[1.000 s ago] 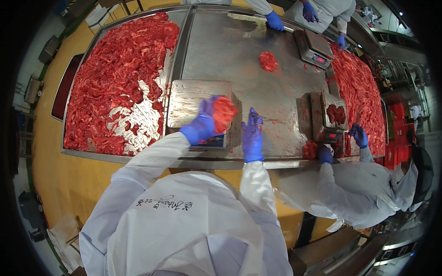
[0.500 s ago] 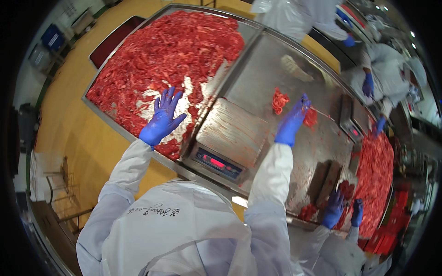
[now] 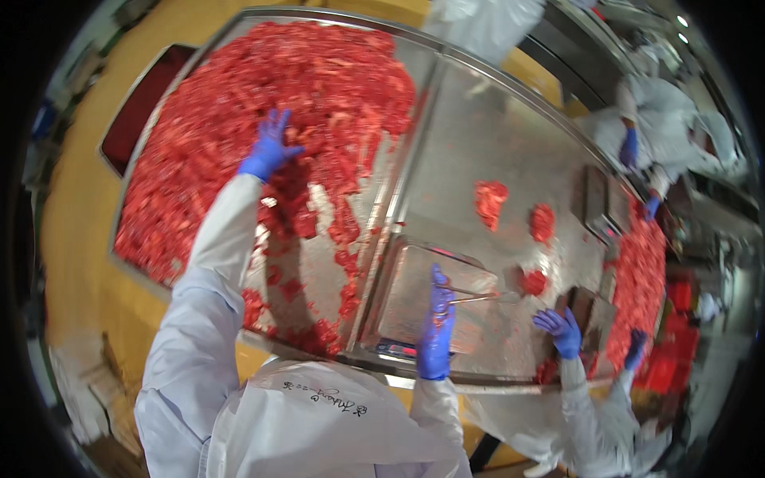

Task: The person uses scissors to cut pieces of raw red meat on a digital scale. They repeatedly pick up meat, cut it into smaller portions, and place the pieces back onto the scale or a tray.

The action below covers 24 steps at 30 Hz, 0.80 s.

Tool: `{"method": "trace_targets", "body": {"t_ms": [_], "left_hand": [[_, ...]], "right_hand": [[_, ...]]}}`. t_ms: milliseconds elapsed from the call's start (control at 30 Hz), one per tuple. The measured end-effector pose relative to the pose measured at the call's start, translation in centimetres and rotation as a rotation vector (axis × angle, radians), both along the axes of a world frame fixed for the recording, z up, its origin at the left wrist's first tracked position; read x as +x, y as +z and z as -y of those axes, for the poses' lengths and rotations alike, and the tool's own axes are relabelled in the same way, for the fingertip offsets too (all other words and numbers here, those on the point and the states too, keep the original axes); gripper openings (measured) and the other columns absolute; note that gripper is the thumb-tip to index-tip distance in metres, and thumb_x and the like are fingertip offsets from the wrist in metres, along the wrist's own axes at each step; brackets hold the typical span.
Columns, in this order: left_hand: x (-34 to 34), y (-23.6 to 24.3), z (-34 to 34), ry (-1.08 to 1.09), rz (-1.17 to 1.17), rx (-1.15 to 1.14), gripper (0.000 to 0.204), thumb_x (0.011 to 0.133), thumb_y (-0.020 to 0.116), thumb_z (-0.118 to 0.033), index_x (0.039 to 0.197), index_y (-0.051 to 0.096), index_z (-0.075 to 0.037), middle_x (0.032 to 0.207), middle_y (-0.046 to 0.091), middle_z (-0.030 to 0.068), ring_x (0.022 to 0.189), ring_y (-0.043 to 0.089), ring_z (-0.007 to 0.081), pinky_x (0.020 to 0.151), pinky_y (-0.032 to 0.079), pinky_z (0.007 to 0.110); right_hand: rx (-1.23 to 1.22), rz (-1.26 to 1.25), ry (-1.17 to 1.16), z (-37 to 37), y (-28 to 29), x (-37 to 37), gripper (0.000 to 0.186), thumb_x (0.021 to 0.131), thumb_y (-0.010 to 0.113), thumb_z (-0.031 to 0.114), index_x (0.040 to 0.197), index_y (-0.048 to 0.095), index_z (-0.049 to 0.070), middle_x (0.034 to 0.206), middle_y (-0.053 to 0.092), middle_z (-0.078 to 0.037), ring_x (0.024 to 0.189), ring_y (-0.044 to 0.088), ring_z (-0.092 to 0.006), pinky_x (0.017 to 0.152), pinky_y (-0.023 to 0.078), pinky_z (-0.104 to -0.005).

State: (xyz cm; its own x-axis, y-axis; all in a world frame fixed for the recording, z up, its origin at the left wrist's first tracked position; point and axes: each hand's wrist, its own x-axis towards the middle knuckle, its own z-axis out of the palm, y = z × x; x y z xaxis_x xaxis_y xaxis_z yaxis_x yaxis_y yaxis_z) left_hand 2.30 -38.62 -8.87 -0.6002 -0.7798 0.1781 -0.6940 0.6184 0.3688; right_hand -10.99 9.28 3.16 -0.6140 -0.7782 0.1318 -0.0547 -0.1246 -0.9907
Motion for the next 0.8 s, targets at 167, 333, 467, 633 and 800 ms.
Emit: {"method": "trace_targets", "body": {"t_ms": [167, 333, 467, 633, 800], "left_hand": [[-7.8, 0.1, 6.4, 0.110, 0.278, 0.323, 0.107, 0.064, 0.082, -0.047, 0.150, 0.019, -0.034, 0.153, 0.029, 0.0131, 0.138, 0.026, 0.0434, 0.104, 0.035, 0.060], [-6.9, 0.4, 7.9, 0.030, 0.216, 0.608, 0.088, 0.069, 0.075, -0.043, 0.145, 0.038, -0.016, 0.129, 0.057, 0.0187, 0.119, 0.056, 0.0320, 0.101, 0.043, 0.040], [-2.6, -0.2, 4.8, -0.103, 0.318, 0.575, 0.083, 0.072, 0.070, -0.046, 0.143, 0.041, -0.013, 0.133, 0.054, 0.0180, 0.121, 0.055, 0.0331, 0.101, 0.044, 0.038], [-1.1, 4.8, -7.5, -0.250, 0.592, 0.519, 0.075, 0.073, 0.068, -0.054, 0.132, 0.053, -0.011, 0.124, 0.060, 0.0196, 0.113, 0.059, 0.0364, 0.096, 0.047, 0.042], [4.9, 3.1, -27.1, -0.229, 0.440, 0.688, 0.078, 0.070, 0.072, -0.047, 0.135, 0.049, -0.009, 0.129, 0.055, 0.0225, 0.120, 0.053, 0.0370, 0.102, 0.043, 0.040]], "right_hand": [[0.105, -0.047, -0.195, -0.9, 1.3, 1.5, 0.060, 0.101, 0.035, 0.045, 0.143, 0.035, 0.002, 0.149, 0.034, -0.018, 0.140, 0.030, -0.0283, 0.119, 0.012, -0.0428], [0.190, -0.003, -0.324, -1.8, 2.3, 2.2, 0.053, 0.105, 0.027, 0.035, 0.141, 0.035, -0.002, 0.148, 0.034, -0.020, 0.140, 0.030, -0.0272, 0.118, 0.014, -0.0415], [0.092, -0.132, -0.236, -0.6, 2.2, 2.1, 0.061, 0.102, 0.031, 0.044, 0.140, 0.036, -0.003, 0.144, 0.040, -0.021, 0.136, 0.036, -0.0317, 0.118, 0.017, -0.0452], [0.005, -0.070, -0.164, -1.1, 3.3, 0.8, 0.058, 0.102, 0.034, 0.043, 0.135, 0.040, -0.004, 0.141, 0.043, -0.021, 0.134, 0.039, -0.0307, 0.117, 0.020, -0.0442], [-0.047, 0.138, -0.100, -5.4, 3.5, -0.5, 0.049, 0.103, 0.035, 0.035, 0.134, 0.041, -0.003, 0.140, 0.044, -0.019, 0.134, 0.039, -0.0284, 0.117, 0.021, -0.0403]]}}
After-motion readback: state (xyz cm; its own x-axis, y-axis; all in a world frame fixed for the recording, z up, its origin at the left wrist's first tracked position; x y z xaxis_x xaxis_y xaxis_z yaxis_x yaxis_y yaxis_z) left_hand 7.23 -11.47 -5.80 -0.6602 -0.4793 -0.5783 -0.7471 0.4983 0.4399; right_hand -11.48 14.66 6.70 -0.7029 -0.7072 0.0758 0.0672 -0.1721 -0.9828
